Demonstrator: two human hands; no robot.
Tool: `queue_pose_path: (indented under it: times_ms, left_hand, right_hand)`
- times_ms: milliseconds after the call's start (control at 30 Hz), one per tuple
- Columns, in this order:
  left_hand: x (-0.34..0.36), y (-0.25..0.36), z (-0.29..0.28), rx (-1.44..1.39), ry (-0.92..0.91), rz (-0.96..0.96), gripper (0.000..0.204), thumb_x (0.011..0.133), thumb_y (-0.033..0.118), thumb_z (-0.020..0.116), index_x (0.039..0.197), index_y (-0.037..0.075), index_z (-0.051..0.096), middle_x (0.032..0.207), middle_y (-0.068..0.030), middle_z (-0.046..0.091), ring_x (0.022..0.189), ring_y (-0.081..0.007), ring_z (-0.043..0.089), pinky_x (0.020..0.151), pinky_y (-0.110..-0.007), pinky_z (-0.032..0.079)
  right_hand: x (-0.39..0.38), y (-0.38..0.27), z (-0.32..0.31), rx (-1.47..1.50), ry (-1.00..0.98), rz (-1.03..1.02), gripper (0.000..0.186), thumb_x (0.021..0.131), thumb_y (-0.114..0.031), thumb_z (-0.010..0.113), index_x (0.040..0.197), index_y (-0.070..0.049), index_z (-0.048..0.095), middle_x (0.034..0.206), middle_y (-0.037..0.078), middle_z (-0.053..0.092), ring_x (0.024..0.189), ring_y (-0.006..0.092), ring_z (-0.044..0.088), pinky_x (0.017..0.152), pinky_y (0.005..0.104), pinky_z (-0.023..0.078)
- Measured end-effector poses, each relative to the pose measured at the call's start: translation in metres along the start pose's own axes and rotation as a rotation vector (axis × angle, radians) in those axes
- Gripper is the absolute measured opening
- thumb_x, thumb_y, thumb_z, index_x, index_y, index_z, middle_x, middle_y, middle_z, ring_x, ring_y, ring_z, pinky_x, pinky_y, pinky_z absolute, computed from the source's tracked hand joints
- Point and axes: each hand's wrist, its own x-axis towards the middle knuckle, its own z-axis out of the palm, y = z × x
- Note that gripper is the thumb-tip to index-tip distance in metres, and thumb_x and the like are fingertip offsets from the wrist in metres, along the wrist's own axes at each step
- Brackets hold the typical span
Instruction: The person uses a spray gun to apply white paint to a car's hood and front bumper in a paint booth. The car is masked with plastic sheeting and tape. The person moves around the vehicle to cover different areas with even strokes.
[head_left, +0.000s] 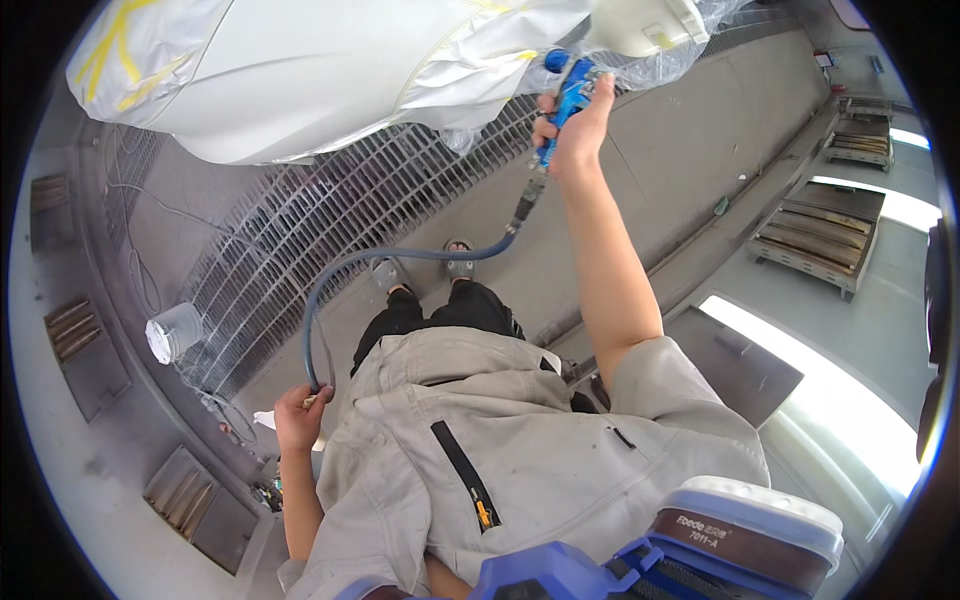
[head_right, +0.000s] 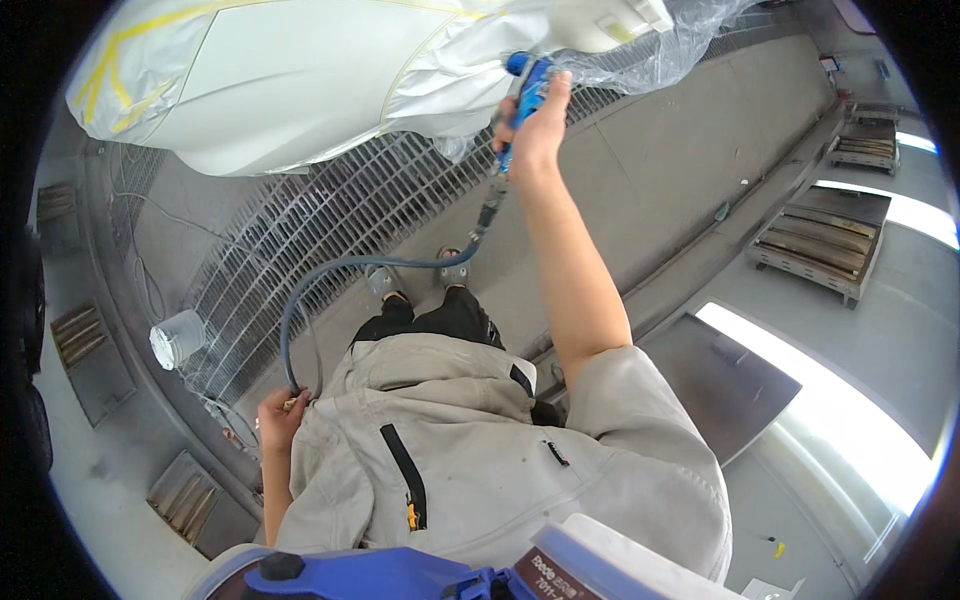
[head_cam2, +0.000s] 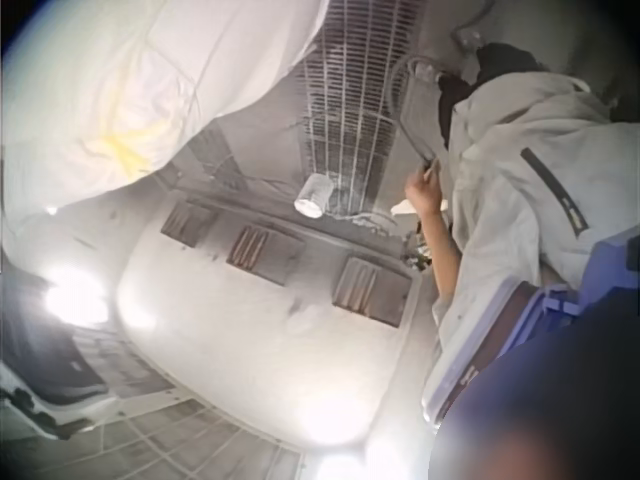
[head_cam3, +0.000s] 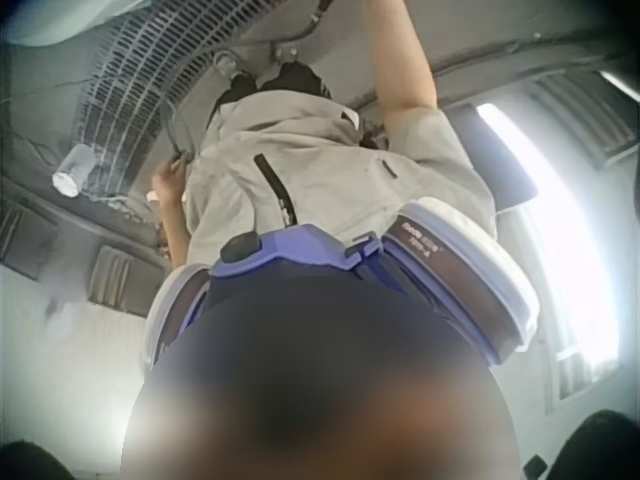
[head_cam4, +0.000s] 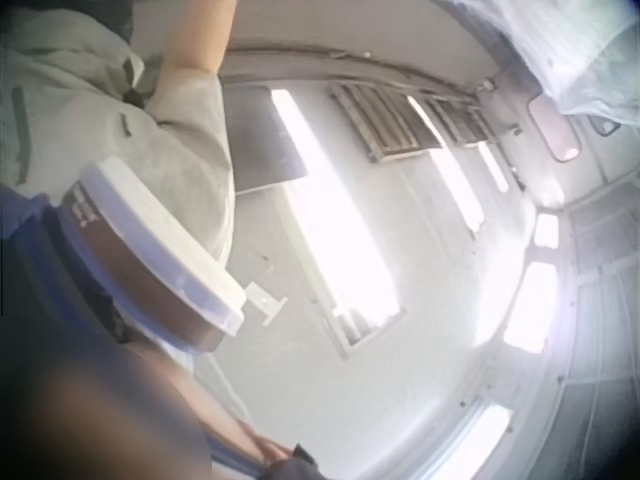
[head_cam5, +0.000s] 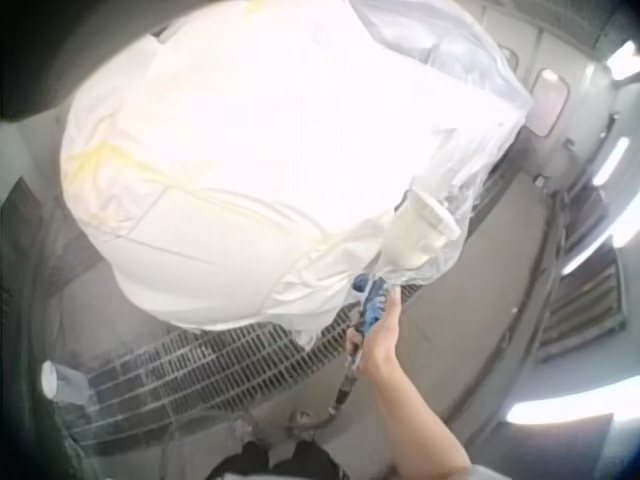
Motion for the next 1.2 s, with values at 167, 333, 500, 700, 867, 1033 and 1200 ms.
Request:
queue_pose_path:
  times_ms: [167,333,500,700,867,1033,1200]
  left_hand:
    - [-0.012,-0.034,-0.006,-0.136,0.059,-0.176,0.017,0.092,0.02,0.079,0.1,0.005,0.079,0.085,-0.01,0.077,0.08,-0.0174,0.073,0.076,-0.032,0.054]
    - [-0.024,-0.037,-0.025,0.213,-0.058,-0.143,0.021,0.088,0.027,0.082,0.101,0.01,0.08,0.086,-0.01,0.076,0.08,-0.0258,0.073,0.073,-0.036,0.055]
    - [-0.026,-0.018,-0.009,0.187,-0.044,0.023,0.022,0.086,0.032,0.083,0.097,0.013,0.08,0.085,-0.0103,0.072,0.08,-0.0323,0.07,0.07,-0.04,0.054]
    - [-0.029,-0.038,-0.003,0.174,-0.056,-0.088,0.025,0.087,0.032,0.082,0.099,0.01,0.08,0.09,-0.0122,0.075,0.084,-0.0335,0.073,0.073,-0.041,0.056]
    - [-0.036,-0.062,-0.035,0.318,-0.032,-0.133,0.022,0.089,0.03,0.081,0.098,0.01,0.079,0.092,-0.0128,0.076,0.087,-0.0351,0.073,0.073,-0.043,0.057]
    - [-0.027,-0.068,-0.039,0.427,-0.107,0.027,0.018,0.09,0.024,0.078,0.092,0.008,0.072,0.085,-0.0117,0.07,0.082,-0.038,0.068,0.069,-0.047,0.053]
    - [-0.009,-0.104,0.004,0.04,-0.049,-0.056,0.017,0.095,0.02,0.074,0.096,0.003,0.07,0.088,-0.0137,0.072,0.082,-0.0316,0.069,0.075,-0.04,0.053]
  right_hand:
    - [-0.071,0.041,0.019,0.128,-0.418,0.205,0.081,0.097,-0.082,0.024,0.094,-0.009,0.057,0.074,0.005,0.058,0.043,0.0129,0.044,0.039,0.0317,0.038]
    - [-0.07,0.051,0.007,-0.072,-0.689,0.207,0.08,0.099,-0.077,0.021,0.113,-0.006,0.054,0.078,0.007,0.058,0.042,0.0108,0.039,0.039,0.0273,0.038]
    - [-0.032,0.045,-0.022,-0.127,-0.264,0.096,0.08,0.099,-0.078,0.02,0.087,-0.006,0.055,0.076,0.003,0.056,0.044,0.0109,0.039,0.041,0.0283,0.037]
    - [-0.052,0.087,0.019,0.01,-0.076,0.144,0.08,0.099,-0.08,0.021,0.082,-0.009,0.054,0.07,0.002,0.054,0.046,0.0139,0.041,0.044,0.0331,0.037]
    - [-0.091,0.12,0.037,0.029,-0.47,0.329,0.081,0.098,-0.08,0.025,0.085,-0.006,0.057,0.068,0.004,0.053,0.042,0.0123,0.041,0.04,0.0293,0.035]
    - [-0.04,0.127,0.006,-0.054,-0.309,0.186,0.082,0.097,-0.08,0.024,0.087,-0.005,0.056,0.074,0.002,0.054,0.043,0.0112,0.04,0.041,0.0284,0.035]
    - [-0.033,0.153,0.022,-0.077,0.011,0.111,0.083,0.097,-0.083,0.024,0.089,-0.007,0.056,0.075,0.004,0.056,0.045,0.0124,0.04,0.043,0.0302,0.035]
